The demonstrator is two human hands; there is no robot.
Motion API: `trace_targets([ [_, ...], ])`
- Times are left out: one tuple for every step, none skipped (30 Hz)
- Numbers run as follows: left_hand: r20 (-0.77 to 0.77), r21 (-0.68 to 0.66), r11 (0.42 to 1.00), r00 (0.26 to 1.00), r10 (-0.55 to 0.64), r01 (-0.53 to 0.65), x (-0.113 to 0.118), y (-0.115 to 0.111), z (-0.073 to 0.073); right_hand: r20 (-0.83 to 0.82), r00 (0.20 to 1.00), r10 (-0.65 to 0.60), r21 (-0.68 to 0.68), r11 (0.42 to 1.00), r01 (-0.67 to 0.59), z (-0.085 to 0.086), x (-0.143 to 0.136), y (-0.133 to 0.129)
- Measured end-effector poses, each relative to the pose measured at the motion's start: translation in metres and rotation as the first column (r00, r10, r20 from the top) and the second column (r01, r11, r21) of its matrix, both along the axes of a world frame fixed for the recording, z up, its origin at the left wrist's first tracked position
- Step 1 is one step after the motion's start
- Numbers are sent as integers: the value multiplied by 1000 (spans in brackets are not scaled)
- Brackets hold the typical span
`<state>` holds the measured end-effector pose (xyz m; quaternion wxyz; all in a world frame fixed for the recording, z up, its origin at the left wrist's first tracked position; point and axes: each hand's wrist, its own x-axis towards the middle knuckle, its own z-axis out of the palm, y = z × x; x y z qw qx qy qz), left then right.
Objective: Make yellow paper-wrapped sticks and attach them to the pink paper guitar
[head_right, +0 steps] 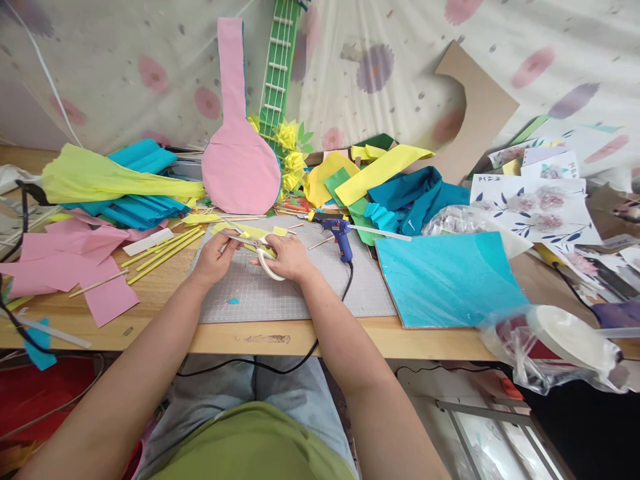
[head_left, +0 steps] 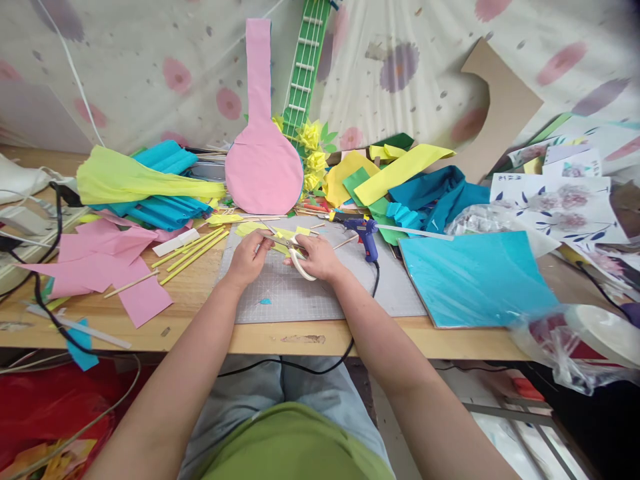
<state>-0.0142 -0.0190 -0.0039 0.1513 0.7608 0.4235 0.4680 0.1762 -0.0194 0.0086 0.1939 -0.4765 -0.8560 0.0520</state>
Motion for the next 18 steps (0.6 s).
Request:
trace_targets([
  [-3, -1, 1000, 1000, 2, -2, 0, 0, 0, -1, 1000, -4, 2, 1000, 4, -1, 0, 0],
  [-3, -2, 1000, 1000, 3, -3, 0, 0, 1, -4, 1000, -10, 7, 1000, 10, -1, 0, 0],
  [-3, -4, 1000, 1000, 5, -5, 0, 0, 1, -7, 1000, -14, 14, 1000, 14, -2, 0, 0],
  [-2, -6, 1000, 1000, 8, -8, 0, 0, 1, -9, 1000, -19, 23, 1000, 20, -2, -1, 0],
  [1, -8, 1000, 1000, 12, -12, 0, 0, 2, -8, 1000, -25, 32, 999, 25, -2, -1, 0],
  [2, -9, 1000, 1000, 16, -16, 0, 0, 2, -6, 999, -32, 42, 999, 32, -2, -1, 0],
  [4, -9, 1000, 1000, 21, -21, 0, -1, 3, -2, 999, -40, 51, 998, 40, -2, -1, 0],
  [3, -8, 1000, 1000, 25, -25, 0, -1, 3, 3, 999, -52, 58, 997, 52, -2, -1, 0],
  [2, -5, 1000, 1000, 30, -30, 0, -1, 4, 10, 998, -69, 59, 996, 68, -2, -1, -1],
  [0, -1, 999, 999, 33, -33, 0, -2, 4, 19, 996, -88, 56, 995, 87, -2, -1, -1],
  [-1, 2, 999, 999, 35, -35, 0, -2, 5, 28, 994, -107, 50, 993, 106, -2, -1, -2],
  [-2, 5, 999, 999, 35, -35, 0, -2, 5, 36, 992, -123, 42, 992, 121, -2, -1, -2],
  [-2, 7, 999, 999, 34, -34, 1, -2, 5, 43, 990, -135, 34, 990, 134, -2, -2, -2],
  [-1, 10, 999, 999, 32, -32, 1, -2, 5, 46, 989, -144, 26, 989, 143, -1, -2, -3],
  [4, 11, 999, 1000, 31, -31, 1, -2, 5, 44, 988, -147, 17, 989, 146, -1, -2, -3],
  [8, 9, 1000, 1000, 29, -29, 1, -2, 5, 37, 988, -148, 6, 989, 148, -1, -2, -3],
  [12, 4, 1000, 1000, 26, -26, 1, -1, 4, 25, 989, -149, -7, 989, 149, -1, -1, -3],
  [15, -1, 1000, 1000, 23, -23, 2, -1, 4, 11, 989, -148, -23, 989, 148, -1, -1, -2],
])
